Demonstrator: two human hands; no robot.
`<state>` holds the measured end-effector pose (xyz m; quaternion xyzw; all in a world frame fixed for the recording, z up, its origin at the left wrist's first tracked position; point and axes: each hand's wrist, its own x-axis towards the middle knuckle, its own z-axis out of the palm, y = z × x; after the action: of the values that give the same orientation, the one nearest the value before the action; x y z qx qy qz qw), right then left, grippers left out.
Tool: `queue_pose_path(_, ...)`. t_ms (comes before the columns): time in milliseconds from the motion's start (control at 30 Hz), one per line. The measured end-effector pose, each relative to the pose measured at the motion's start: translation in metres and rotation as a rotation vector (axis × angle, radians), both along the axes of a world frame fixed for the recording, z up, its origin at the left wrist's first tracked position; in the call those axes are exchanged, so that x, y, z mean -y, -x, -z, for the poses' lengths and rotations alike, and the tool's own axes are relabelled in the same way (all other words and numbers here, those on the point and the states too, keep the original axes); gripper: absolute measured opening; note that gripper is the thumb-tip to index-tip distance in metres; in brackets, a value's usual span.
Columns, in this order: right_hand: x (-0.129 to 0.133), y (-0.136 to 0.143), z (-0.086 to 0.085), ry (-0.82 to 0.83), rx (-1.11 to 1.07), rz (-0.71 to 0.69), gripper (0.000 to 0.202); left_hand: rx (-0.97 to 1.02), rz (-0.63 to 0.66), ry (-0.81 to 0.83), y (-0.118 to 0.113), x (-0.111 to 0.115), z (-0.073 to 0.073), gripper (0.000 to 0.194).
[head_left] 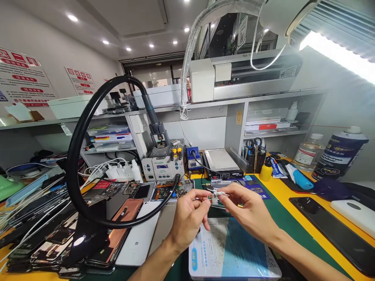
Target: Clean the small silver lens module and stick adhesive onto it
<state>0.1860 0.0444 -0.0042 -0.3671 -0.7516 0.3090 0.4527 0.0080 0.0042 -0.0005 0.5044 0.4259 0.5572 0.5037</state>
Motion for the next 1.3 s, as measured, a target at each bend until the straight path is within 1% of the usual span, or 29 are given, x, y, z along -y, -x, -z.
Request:
queue_pose_path(100,-0.001,0.001,-0.003,0.1,-0.035,-0.022,0.022,-0.057,0.001,-0.023,-0.001,0.001,0.0,0.025)
queue_pose_path(167,-0.003,0.001,-0.007,0.248,-0.092,-0.058,0.027,-0.178,-0.052,-0.124,-0.001,0.001,0.003,0.021)
queue_pose_path(200,-0.005,0.001,-0.009,0.341,-0.136,-0.088,0.029,-0.274,-0.105,-0.225,-0.001,0.001,0.005,0.018)
queue_pose_path(267,-0.007,0.0,-0.013,0.544,-0.249,-0.173,0.029,-0.499,-0.225,-0.502,0.001,0.001,0.009,0.017)
queue_pose_path(333,-0.01,-0.002,-0.017,0.721,-0.38,-0.275,0.026,-0.735,-0.315,-0.795,0.005,0.0,0.011,0.021)
queue_pose_path(367,-0.01,-0.002,-0.018,0.791,-0.435,-0.322,0.024,-0.837,-0.34,-0.911,0.007,0.0,0.011,0.024)
queue_pose_path(433,-0.011,-0.003,-0.019,0.885,-0.507,-0.393,0.02,-1.002,-0.364,-1.067,0.011,0.001,0.01,0.027)
queue_pose_path(500,-0.011,-0.004,-0.019,0.937,-0.535,-0.425,0.017,-1.108,-0.369,-1.146,0.015,0.001,0.007,0.027)
queue_pose_path(633,-0.012,-0.004,-0.018,0.991,-0.563,-0.425,0.013,-1.219,-0.334,-1.233,0.018,0.0,0.002,0.025)
queue_pose_path(800,-0.013,-0.003,-0.015,1.06,-0.602,-0.417,0.009,-1.243,-0.262,-1.273,0.016,-0.002,0.0,0.024)
queue_pose_path(933,-0.013,-0.001,-0.011,1.081,-0.617,-0.418,0.01,-1.244,-0.224,-1.255,0.015,-0.002,0.001,0.023)
queue_pose_path(1033,-0.013,0.0,-0.009,1.084,-0.624,-0.411,0.01,-1.208,-0.207,-1.227,0.014,-0.003,0.003,0.024)
queue_pose_path(1200,-0.013,0.002,-0.007,1.052,-0.651,-0.403,0.008,-1.094,-0.21,-1.101,0.013,-0.004,0.01,0.032)
queue_pose_path(1300,-0.013,0.002,-0.007,1.028,-0.668,-0.393,0.006,-1.017,-0.217,-1.057,0.012,-0.004,0.014,0.034)
